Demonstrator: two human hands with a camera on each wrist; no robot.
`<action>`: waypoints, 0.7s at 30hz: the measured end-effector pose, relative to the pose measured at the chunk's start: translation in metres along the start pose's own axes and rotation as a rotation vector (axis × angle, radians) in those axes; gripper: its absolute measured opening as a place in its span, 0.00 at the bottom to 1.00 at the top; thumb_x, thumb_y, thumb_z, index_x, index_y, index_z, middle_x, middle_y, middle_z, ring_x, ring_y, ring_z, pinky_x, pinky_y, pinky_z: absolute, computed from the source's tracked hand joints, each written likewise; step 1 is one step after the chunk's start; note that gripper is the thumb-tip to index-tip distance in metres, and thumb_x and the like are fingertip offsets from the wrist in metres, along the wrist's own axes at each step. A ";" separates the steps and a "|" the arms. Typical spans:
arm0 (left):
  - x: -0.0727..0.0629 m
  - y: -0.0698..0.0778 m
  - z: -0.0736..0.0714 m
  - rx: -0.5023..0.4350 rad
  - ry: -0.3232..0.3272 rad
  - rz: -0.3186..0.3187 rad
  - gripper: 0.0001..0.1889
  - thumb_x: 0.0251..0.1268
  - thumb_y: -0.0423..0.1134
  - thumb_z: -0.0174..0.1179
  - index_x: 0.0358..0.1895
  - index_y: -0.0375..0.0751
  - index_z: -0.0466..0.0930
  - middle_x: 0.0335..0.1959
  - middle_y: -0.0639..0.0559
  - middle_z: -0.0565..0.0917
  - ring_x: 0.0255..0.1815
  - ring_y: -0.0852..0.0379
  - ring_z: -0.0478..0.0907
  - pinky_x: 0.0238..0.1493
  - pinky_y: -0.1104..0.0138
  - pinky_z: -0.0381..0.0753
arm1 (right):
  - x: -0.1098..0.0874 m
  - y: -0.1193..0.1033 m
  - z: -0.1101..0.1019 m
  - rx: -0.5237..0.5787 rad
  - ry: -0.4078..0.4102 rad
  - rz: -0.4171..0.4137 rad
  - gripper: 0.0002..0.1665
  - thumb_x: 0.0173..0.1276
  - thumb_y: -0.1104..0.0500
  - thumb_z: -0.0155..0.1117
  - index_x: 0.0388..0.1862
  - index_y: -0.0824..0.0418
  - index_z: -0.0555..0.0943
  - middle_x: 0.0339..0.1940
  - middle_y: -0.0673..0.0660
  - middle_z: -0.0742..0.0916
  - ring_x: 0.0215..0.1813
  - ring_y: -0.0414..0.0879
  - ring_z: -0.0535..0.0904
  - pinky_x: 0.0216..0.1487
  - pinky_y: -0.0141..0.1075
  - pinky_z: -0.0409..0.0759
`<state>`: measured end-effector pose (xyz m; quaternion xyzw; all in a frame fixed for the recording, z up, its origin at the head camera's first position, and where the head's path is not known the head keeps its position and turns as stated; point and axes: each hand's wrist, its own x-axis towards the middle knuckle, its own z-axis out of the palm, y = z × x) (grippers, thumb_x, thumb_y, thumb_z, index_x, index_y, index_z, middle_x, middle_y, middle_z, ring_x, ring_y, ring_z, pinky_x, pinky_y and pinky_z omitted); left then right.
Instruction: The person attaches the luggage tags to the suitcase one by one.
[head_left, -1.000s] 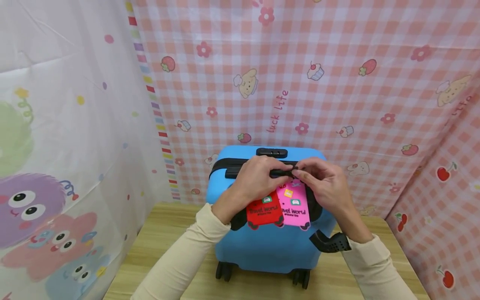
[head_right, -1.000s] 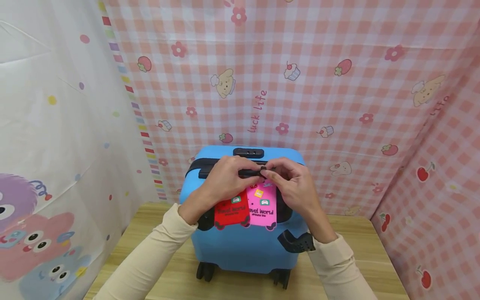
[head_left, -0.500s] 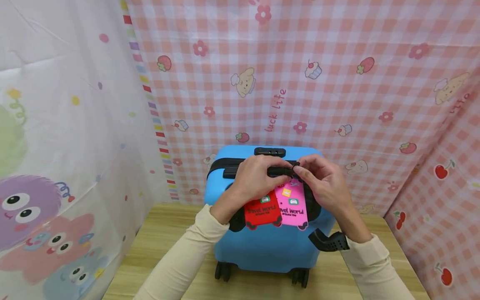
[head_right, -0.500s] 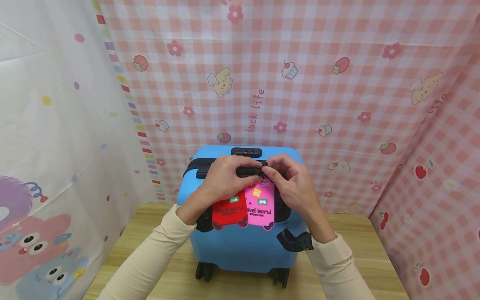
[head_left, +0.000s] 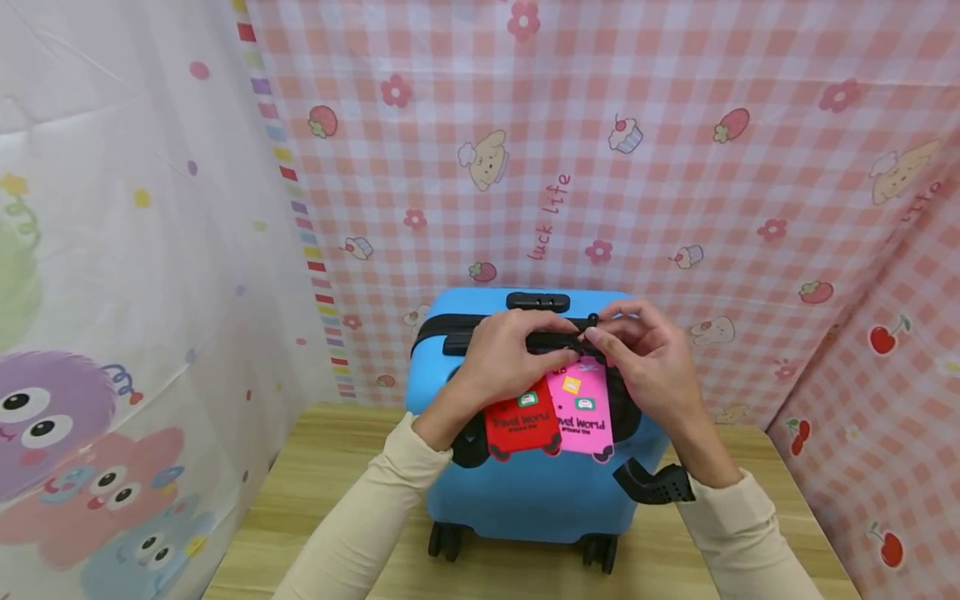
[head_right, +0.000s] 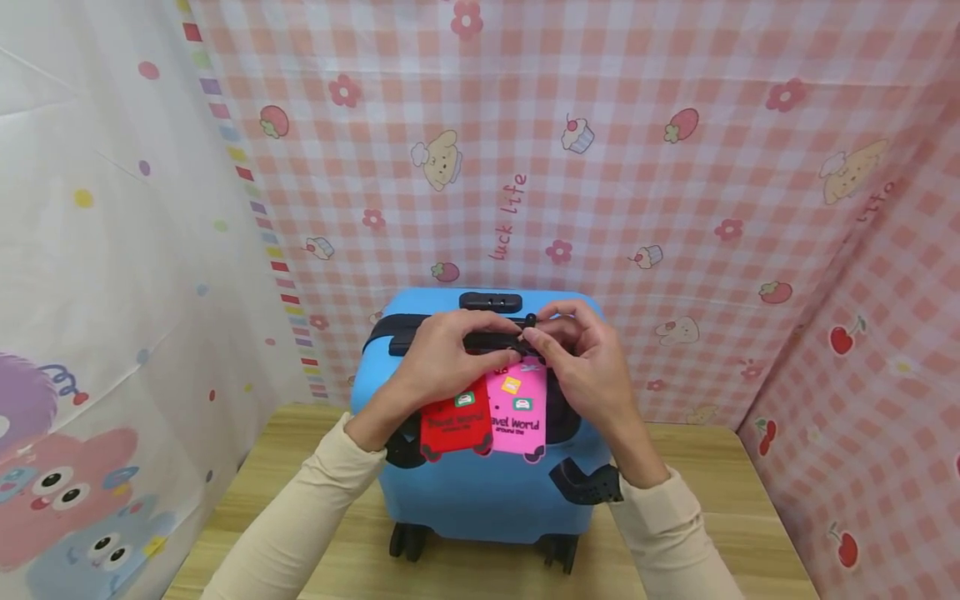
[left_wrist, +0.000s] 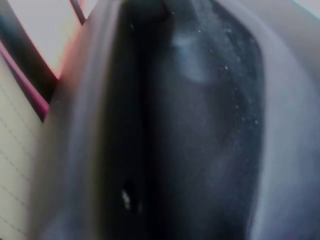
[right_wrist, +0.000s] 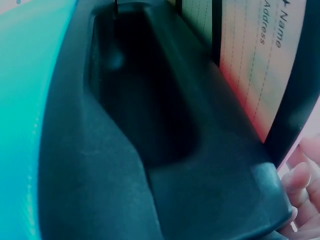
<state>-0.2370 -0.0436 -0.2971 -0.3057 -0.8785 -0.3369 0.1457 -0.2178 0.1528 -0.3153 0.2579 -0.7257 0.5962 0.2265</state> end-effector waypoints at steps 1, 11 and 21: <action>0.000 0.000 0.000 -0.004 -0.004 -0.007 0.17 0.62 0.47 0.68 0.54 0.50 0.86 0.51 0.54 0.87 0.49 0.57 0.80 0.51 0.62 0.78 | 0.000 0.000 0.000 0.006 0.000 0.004 0.10 0.67 0.73 0.63 0.47 0.71 0.77 0.29 0.53 0.88 0.25 0.42 0.75 0.28 0.29 0.74; 0.001 0.000 -0.001 -0.004 -0.028 -0.031 0.17 0.64 0.45 0.67 0.56 0.53 0.85 0.56 0.54 0.85 0.54 0.56 0.79 0.56 0.59 0.77 | 0.002 0.000 0.000 0.058 -0.018 -0.015 0.26 0.61 0.78 0.65 0.54 0.62 0.71 0.38 0.57 0.81 0.28 0.42 0.72 0.29 0.28 0.72; 0.000 0.000 -0.001 -0.008 -0.041 -0.016 0.16 0.65 0.42 0.66 0.55 0.53 0.85 0.56 0.53 0.84 0.54 0.56 0.79 0.57 0.58 0.77 | 0.008 -0.009 -0.006 -0.092 -0.164 0.124 0.27 0.62 0.72 0.68 0.56 0.69 0.67 0.45 0.62 0.78 0.32 0.43 0.73 0.31 0.27 0.74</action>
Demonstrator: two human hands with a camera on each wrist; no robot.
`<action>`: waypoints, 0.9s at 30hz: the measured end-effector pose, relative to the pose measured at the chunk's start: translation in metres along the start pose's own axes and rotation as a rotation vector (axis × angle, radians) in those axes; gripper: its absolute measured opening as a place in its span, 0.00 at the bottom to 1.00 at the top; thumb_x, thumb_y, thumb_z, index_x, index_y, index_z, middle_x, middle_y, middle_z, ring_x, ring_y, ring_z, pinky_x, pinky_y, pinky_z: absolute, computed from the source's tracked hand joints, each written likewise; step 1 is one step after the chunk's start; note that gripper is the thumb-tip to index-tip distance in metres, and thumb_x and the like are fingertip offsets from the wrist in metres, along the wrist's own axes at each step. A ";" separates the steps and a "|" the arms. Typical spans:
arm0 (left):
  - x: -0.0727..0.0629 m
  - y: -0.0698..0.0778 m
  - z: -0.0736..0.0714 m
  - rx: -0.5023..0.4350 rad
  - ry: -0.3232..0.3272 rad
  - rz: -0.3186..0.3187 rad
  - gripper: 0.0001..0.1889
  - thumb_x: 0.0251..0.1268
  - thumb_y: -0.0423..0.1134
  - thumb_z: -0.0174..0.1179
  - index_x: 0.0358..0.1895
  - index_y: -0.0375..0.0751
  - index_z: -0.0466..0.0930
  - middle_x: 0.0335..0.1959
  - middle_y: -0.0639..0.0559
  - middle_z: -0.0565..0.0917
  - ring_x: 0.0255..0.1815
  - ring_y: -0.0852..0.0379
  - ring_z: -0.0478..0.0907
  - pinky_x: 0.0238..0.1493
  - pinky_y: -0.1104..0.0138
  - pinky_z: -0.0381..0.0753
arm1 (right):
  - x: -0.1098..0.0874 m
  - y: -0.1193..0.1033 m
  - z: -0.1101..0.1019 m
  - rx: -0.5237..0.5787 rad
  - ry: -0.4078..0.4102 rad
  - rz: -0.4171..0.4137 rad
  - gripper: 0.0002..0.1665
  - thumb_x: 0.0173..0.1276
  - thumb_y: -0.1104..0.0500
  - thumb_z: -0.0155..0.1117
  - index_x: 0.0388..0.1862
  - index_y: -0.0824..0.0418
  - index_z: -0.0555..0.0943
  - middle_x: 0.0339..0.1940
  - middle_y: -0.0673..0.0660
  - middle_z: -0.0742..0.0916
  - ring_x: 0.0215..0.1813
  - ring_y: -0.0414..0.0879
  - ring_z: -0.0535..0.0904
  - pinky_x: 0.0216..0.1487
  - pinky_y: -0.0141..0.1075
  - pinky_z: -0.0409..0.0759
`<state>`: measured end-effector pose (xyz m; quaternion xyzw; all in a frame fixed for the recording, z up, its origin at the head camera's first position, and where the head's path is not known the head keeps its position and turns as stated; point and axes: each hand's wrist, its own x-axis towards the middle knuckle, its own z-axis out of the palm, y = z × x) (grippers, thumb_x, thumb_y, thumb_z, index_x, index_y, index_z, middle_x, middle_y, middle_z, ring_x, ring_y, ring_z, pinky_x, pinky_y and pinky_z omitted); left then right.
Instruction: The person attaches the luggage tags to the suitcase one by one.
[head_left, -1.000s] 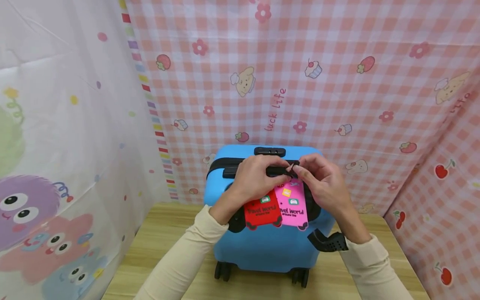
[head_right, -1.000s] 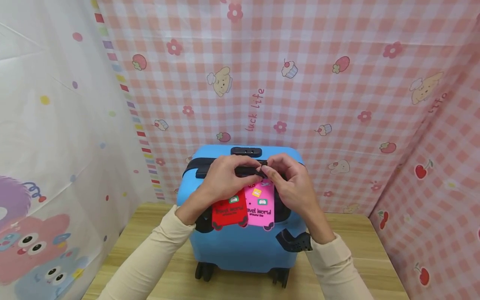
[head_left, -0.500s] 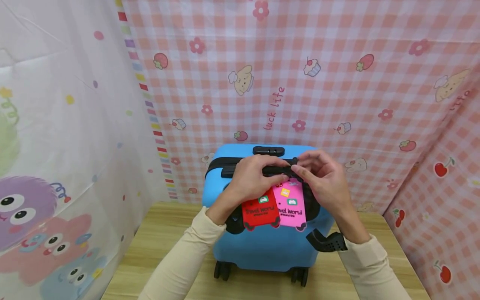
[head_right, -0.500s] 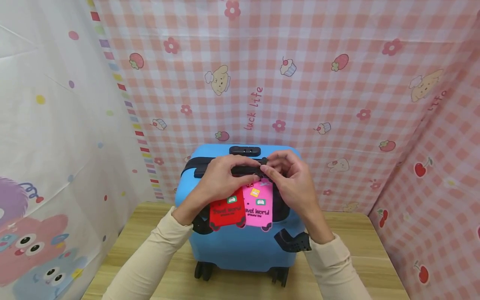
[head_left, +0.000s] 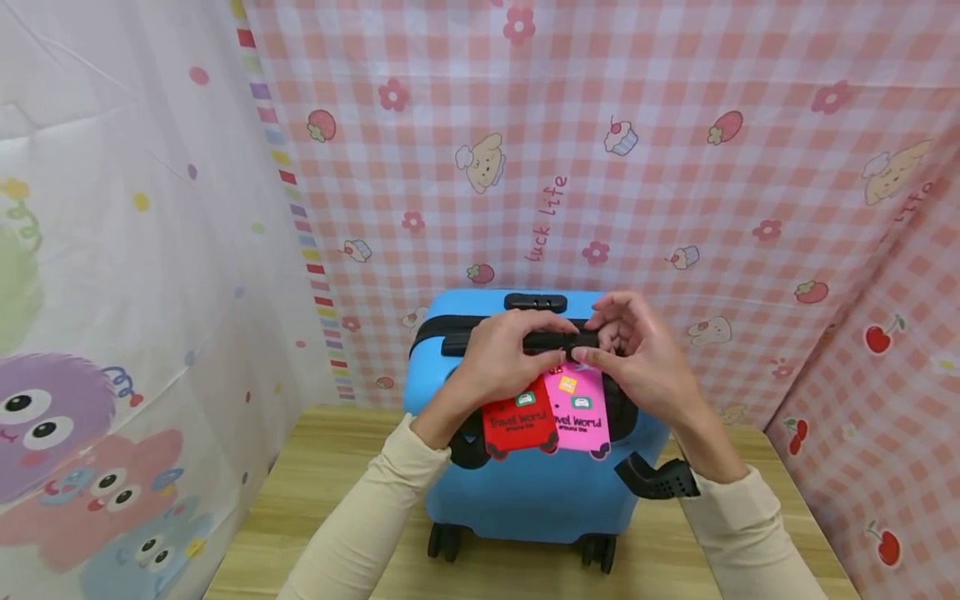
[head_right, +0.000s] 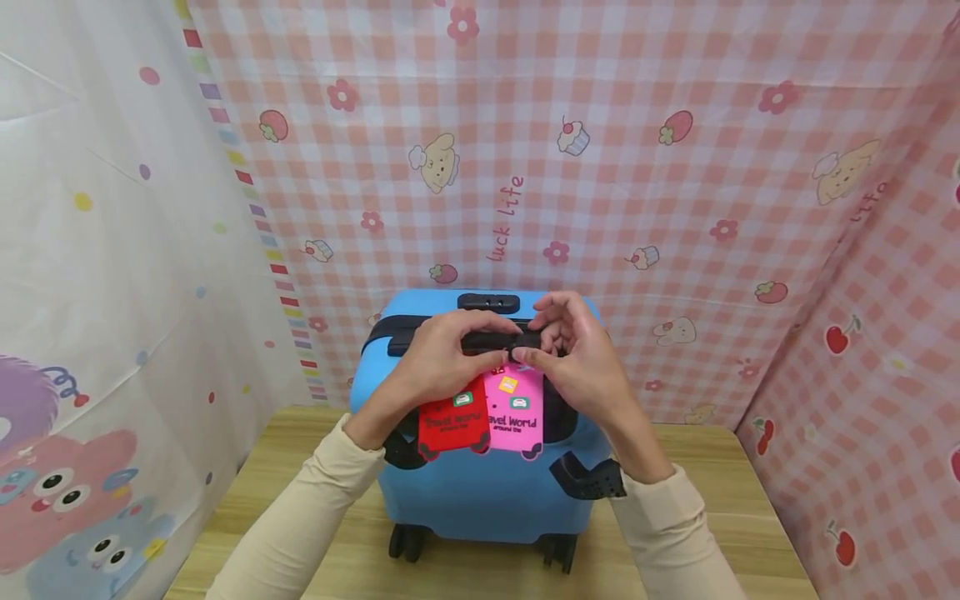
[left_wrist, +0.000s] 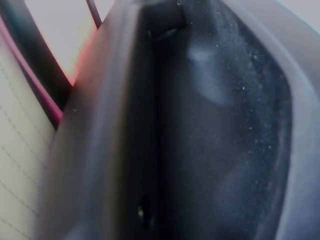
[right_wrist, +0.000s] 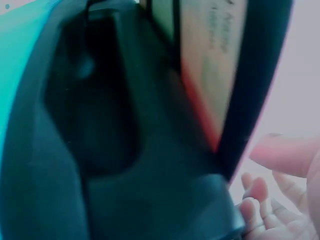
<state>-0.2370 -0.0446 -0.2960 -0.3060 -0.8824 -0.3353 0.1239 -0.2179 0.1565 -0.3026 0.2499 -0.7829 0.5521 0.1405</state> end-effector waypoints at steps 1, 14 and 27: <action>0.000 0.000 0.000 -0.005 -0.002 0.001 0.15 0.65 0.42 0.66 0.55 0.53 0.85 0.56 0.54 0.84 0.54 0.56 0.78 0.57 0.58 0.77 | 0.001 -0.001 -0.001 -0.005 -0.015 0.024 0.27 0.62 0.72 0.69 0.56 0.69 0.67 0.45 0.62 0.78 0.32 0.43 0.74 0.32 0.27 0.75; -0.002 -0.003 -0.002 -0.049 -0.015 0.037 0.15 0.65 0.39 0.64 0.54 0.51 0.84 0.55 0.54 0.82 0.54 0.56 0.77 0.57 0.58 0.77 | 0.012 -0.008 -0.004 -0.092 -0.086 0.165 0.23 0.60 0.69 0.72 0.51 0.70 0.73 0.38 0.61 0.79 0.32 0.45 0.75 0.32 0.28 0.77; -0.004 -0.006 -0.002 -0.115 0.003 0.070 0.14 0.64 0.35 0.64 0.51 0.52 0.86 0.53 0.57 0.81 0.56 0.59 0.75 0.58 0.59 0.76 | 0.020 -0.015 -0.009 -0.192 -0.193 0.259 0.19 0.61 0.64 0.73 0.49 0.67 0.77 0.33 0.58 0.80 0.35 0.49 0.74 0.35 0.31 0.76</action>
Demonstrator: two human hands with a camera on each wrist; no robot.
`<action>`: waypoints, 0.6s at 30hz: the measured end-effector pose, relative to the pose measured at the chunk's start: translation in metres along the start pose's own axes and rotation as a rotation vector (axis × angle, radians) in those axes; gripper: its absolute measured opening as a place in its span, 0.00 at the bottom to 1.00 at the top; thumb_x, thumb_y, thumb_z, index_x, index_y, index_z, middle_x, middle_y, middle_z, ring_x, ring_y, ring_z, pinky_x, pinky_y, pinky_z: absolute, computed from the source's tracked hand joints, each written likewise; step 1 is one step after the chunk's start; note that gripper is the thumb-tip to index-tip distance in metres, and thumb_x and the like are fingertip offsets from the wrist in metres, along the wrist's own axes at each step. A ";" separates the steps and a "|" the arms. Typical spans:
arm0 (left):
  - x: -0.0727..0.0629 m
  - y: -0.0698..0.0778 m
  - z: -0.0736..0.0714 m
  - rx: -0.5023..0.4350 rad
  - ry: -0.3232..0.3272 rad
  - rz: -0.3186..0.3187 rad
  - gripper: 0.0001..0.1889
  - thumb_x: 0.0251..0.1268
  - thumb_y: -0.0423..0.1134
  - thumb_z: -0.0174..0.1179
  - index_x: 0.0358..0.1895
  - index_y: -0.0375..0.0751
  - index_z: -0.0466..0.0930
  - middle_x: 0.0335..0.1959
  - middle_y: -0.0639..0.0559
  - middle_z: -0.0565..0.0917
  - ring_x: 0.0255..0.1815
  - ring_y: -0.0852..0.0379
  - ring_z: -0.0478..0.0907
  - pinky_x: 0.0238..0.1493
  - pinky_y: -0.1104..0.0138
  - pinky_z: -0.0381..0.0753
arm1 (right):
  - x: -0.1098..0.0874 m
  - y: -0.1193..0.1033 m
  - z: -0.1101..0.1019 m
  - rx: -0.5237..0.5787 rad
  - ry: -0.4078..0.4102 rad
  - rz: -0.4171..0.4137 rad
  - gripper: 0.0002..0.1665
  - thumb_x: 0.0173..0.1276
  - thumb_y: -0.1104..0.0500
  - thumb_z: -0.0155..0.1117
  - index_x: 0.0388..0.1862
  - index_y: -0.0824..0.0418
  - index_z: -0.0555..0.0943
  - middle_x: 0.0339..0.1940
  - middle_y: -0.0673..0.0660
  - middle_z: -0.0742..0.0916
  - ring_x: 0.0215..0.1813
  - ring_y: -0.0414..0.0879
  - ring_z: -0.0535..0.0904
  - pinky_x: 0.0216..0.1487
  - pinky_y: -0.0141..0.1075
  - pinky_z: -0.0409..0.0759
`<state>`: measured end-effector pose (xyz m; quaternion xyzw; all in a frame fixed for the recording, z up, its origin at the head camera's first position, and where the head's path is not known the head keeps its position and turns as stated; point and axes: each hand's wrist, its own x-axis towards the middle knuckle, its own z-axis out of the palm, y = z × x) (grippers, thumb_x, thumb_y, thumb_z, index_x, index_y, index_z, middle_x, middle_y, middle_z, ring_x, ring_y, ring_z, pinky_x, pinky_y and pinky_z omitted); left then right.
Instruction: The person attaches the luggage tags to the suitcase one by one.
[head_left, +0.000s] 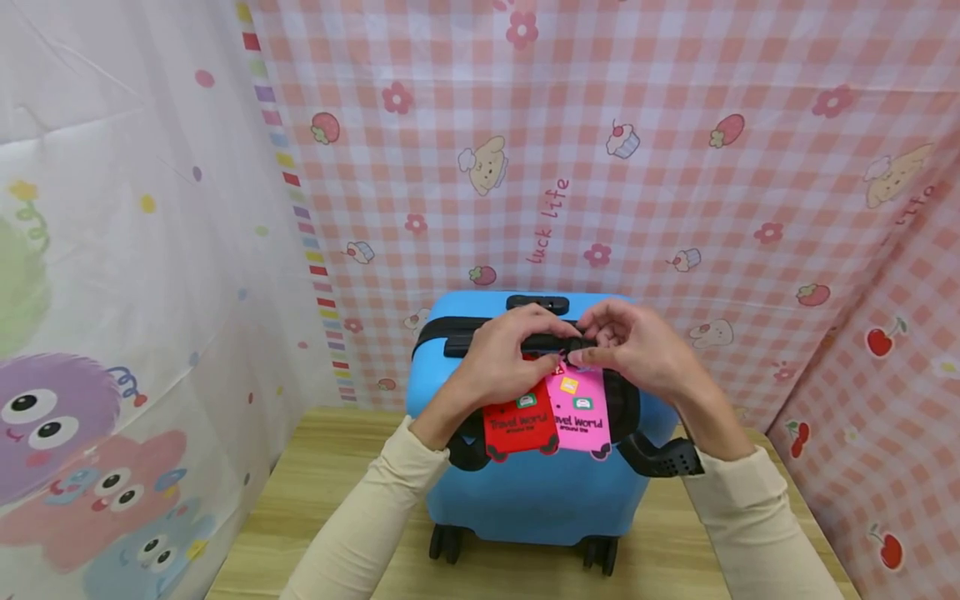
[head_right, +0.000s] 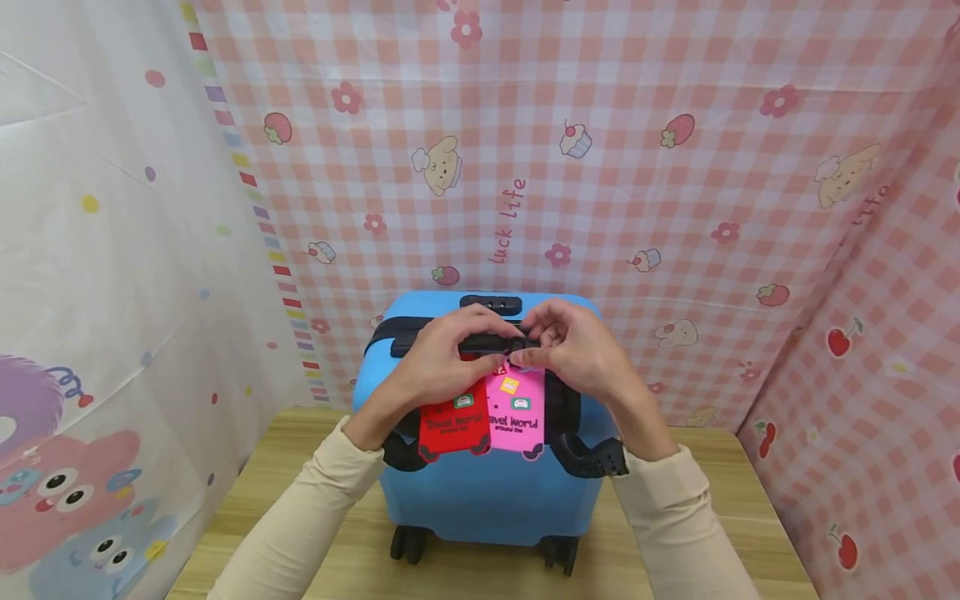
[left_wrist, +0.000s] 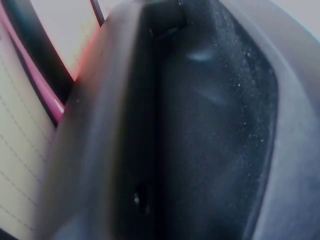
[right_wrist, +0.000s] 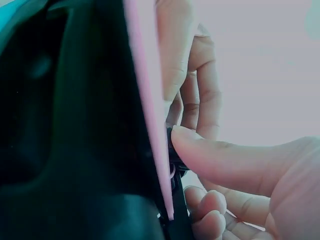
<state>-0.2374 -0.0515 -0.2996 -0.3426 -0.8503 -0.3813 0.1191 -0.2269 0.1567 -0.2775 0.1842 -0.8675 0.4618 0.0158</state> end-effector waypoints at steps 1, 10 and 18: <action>0.000 0.000 0.000 -0.003 0.000 0.000 0.14 0.63 0.35 0.64 0.51 0.52 0.86 0.53 0.57 0.81 0.55 0.59 0.75 0.57 0.59 0.76 | 0.000 0.000 0.000 -0.006 -0.001 0.007 0.18 0.62 0.64 0.72 0.48 0.66 0.78 0.32 0.58 0.80 0.35 0.49 0.74 0.35 0.31 0.76; 0.000 -0.002 0.001 -0.023 0.017 0.020 0.15 0.60 0.38 0.67 0.52 0.50 0.86 0.50 0.58 0.83 0.52 0.61 0.75 0.55 0.63 0.77 | 0.001 0.002 0.000 -0.005 0.006 0.053 0.13 0.64 0.61 0.71 0.42 0.66 0.80 0.26 0.57 0.81 0.32 0.50 0.76 0.37 0.36 0.78; 0.001 -0.001 0.002 -0.051 0.043 0.011 0.16 0.58 0.42 0.72 0.50 0.49 0.86 0.48 0.57 0.85 0.49 0.62 0.77 0.55 0.65 0.77 | -0.001 0.004 0.000 0.009 0.030 0.054 0.12 0.64 0.59 0.71 0.42 0.65 0.82 0.27 0.58 0.82 0.32 0.50 0.77 0.36 0.35 0.78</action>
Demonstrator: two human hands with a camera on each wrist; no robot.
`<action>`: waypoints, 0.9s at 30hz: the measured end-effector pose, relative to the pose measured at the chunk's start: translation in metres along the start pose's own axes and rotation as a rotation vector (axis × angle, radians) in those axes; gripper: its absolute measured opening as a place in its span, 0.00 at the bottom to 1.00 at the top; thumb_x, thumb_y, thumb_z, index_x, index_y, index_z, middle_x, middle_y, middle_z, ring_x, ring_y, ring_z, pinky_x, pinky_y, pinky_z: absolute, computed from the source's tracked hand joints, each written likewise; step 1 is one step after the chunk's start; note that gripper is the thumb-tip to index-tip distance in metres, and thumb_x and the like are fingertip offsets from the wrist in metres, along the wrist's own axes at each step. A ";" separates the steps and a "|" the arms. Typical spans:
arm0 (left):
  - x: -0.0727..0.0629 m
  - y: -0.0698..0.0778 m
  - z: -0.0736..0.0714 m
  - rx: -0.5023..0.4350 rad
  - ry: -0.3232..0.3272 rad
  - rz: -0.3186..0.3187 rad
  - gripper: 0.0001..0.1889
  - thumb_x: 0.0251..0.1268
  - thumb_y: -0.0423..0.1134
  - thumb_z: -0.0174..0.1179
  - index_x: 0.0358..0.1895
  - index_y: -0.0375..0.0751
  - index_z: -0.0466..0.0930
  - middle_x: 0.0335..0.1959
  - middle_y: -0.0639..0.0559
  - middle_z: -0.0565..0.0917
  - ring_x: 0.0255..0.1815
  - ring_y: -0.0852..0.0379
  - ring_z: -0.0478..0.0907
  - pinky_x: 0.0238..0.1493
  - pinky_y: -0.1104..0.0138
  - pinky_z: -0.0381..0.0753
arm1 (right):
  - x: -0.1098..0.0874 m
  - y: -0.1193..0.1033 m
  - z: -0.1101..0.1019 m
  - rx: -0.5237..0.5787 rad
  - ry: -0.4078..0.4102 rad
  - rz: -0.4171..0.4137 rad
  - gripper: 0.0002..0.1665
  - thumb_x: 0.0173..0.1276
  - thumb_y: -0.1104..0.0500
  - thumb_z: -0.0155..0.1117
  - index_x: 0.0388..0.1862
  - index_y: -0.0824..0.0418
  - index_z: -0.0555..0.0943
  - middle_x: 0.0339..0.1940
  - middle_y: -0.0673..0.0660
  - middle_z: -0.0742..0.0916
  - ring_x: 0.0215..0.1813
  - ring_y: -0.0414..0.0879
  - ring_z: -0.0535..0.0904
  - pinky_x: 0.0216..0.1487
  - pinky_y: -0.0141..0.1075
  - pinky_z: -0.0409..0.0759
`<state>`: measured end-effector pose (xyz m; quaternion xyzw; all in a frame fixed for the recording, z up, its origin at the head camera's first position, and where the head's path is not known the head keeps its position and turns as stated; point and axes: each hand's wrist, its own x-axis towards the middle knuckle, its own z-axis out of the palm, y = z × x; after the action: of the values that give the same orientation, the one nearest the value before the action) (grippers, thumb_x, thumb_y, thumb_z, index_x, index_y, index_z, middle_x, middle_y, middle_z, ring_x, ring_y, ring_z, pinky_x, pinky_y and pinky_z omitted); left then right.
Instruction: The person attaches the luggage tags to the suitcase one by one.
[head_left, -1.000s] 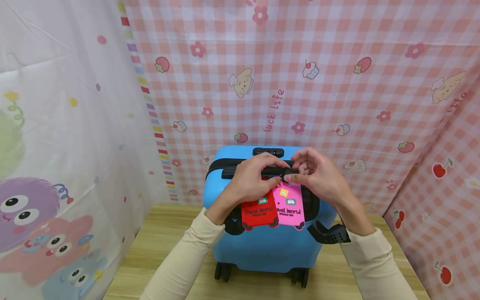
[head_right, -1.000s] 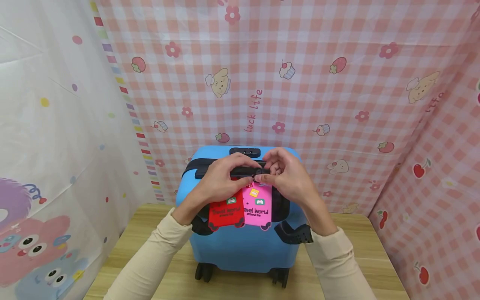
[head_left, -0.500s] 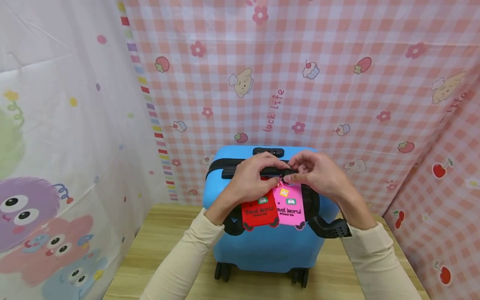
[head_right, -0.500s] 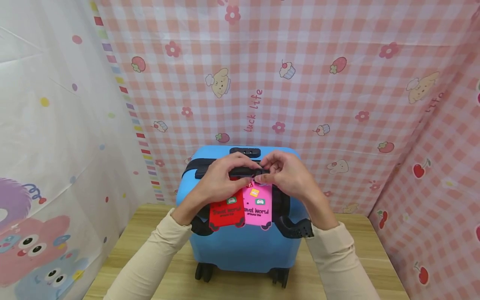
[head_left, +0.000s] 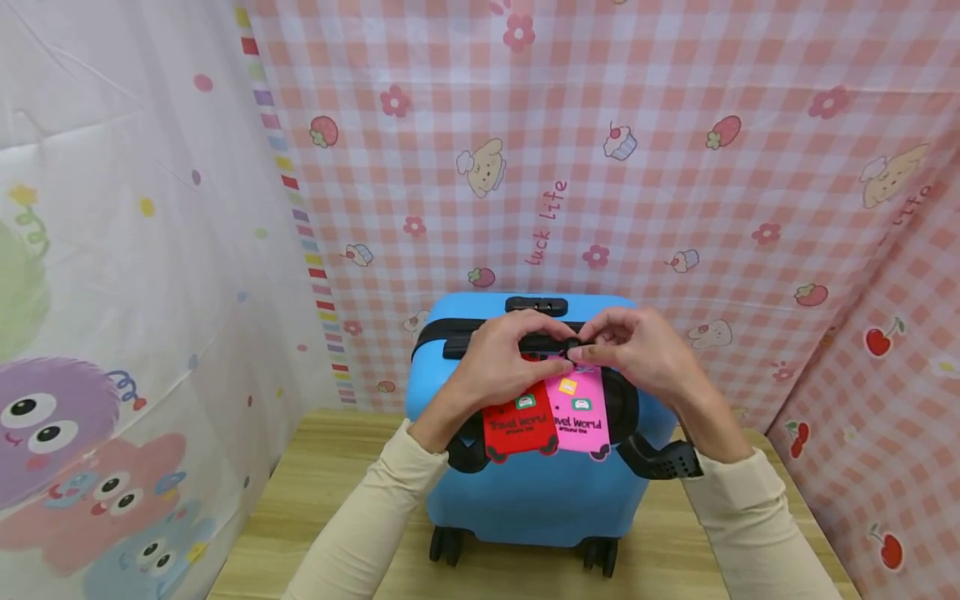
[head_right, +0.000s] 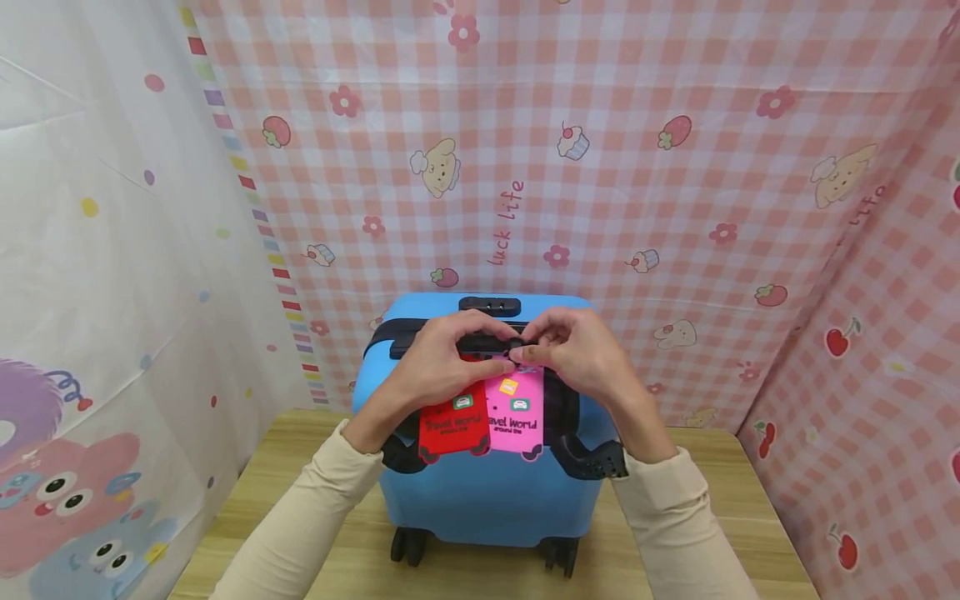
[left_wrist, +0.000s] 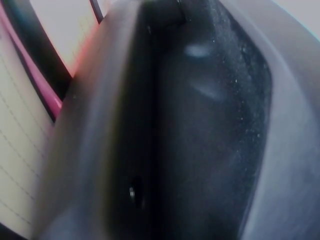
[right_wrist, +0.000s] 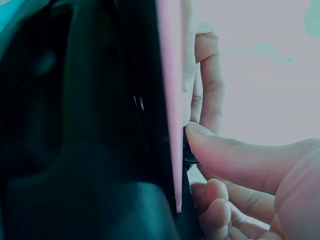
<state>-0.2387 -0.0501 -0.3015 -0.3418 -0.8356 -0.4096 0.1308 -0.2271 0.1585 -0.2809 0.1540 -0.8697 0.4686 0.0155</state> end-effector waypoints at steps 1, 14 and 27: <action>0.000 0.000 0.000 0.001 0.001 -0.001 0.16 0.58 0.42 0.72 0.50 0.49 0.86 0.47 0.57 0.85 0.49 0.62 0.77 0.55 0.65 0.76 | 0.000 0.000 0.000 -0.002 0.002 -0.001 0.12 0.64 0.59 0.71 0.42 0.65 0.82 0.27 0.58 0.82 0.32 0.50 0.77 0.36 0.35 0.78; 0.000 0.000 0.000 0.018 -0.012 0.013 0.14 0.61 0.41 0.70 0.50 0.48 0.85 0.44 0.56 0.84 0.48 0.61 0.77 0.56 0.64 0.75 | -0.010 0.016 0.014 -0.044 0.175 -0.318 0.07 0.64 0.62 0.71 0.40 0.61 0.83 0.25 0.54 0.78 0.24 0.44 0.72 0.24 0.32 0.70; -0.001 0.000 -0.002 -0.020 -0.019 0.000 0.13 0.62 0.40 0.70 0.49 0.48 0.85 0.43 0.56 0.85 0.47 0.61 0.78 0.56 0.64 0.75 | -0.013 0.024 0.022 -0.007 0.251 -0.407 0.06 0.63 0.66 0.71 0.38 0.60 0.84 0.28 0.51 0.77 0.27 0.43 0.71 0.26 0.31 0.70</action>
<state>-0.2384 -0.0521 -0.3004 -0.3469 -0.8327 -0.4146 0.1196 -0.2188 0.1559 -0.3151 0.2665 -0.8136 0.4683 0.2183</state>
